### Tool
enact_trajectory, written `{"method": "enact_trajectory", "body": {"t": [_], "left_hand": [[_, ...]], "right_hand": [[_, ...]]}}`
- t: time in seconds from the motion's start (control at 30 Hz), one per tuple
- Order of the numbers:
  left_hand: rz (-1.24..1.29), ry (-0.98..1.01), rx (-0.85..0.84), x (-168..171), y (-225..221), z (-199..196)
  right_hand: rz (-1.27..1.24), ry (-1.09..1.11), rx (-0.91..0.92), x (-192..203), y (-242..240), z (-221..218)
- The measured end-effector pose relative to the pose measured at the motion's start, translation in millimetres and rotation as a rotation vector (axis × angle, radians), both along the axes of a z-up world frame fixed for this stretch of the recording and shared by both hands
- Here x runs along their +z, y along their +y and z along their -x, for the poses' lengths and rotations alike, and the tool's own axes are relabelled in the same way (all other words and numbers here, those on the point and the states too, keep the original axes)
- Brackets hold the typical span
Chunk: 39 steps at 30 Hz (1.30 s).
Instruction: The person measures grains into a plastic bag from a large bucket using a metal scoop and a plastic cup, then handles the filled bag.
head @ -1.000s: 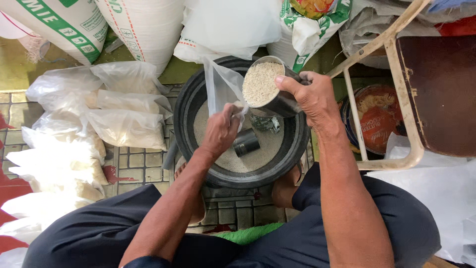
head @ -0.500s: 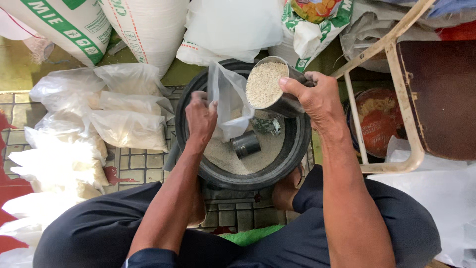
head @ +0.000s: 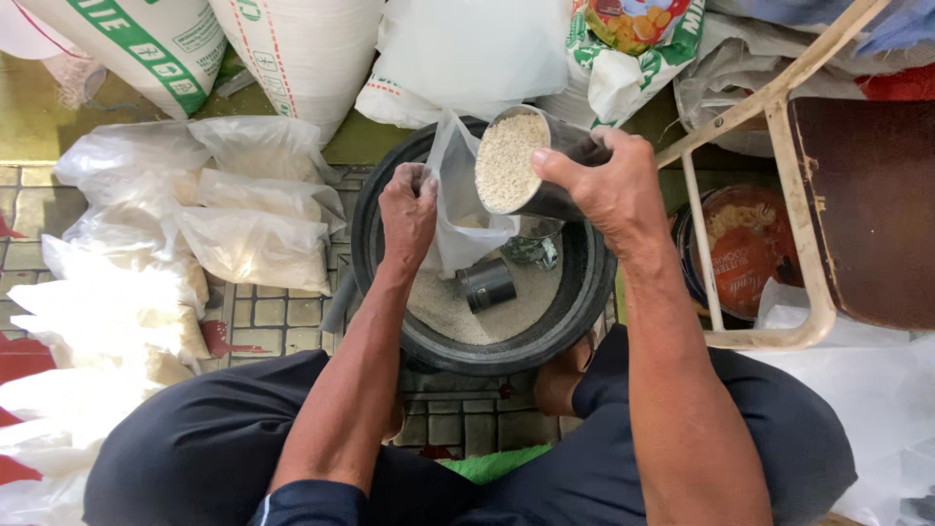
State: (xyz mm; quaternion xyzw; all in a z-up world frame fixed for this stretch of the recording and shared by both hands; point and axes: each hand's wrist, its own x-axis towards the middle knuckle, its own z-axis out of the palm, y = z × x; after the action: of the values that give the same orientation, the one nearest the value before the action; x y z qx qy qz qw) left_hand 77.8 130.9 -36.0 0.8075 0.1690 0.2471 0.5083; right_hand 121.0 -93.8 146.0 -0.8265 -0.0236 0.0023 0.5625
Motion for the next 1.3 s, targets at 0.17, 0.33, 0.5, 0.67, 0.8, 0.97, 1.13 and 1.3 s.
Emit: {"method": "enact_trajectory", "body": {"t": [0.17,0.33,0.5,0.67,0.8,0.97,1.13,1.3], "left_hand": [[0.182,0.015,-0.027,-21,1,1],[0.258,0.016,-0.014,-38,-5,0],[0.260,-0.025,-0.039,-19,-5,-3],[0.328,-0.027,-0.031,-22,-9,-1],[0.325,-0.016,-0.021,-29,-11,-5],[0.303,0.002,-0.014,-35,-8,-8],[0.288,-0.011,-0.018,-30,-12,-8],[0.308,-0.014,-0.005,-28,-13,-10]], "right_hand": [[0.330,-0.038,0.016,-16,9,-9],[0.370,-0.011,0.021,0,18,3],[0.464,-0.096,0.081,14,18,-4],[0.539,-0.137,0.152,16,7,-16],[0.503,-0.134,0.179,32,-2,-24],[0.561,-0.026,0.151,26,-3,-39],[0.557,-0.045,0.158,35,1,-37],[0.591,-0.143,0.177,24,-2,-50]]}}
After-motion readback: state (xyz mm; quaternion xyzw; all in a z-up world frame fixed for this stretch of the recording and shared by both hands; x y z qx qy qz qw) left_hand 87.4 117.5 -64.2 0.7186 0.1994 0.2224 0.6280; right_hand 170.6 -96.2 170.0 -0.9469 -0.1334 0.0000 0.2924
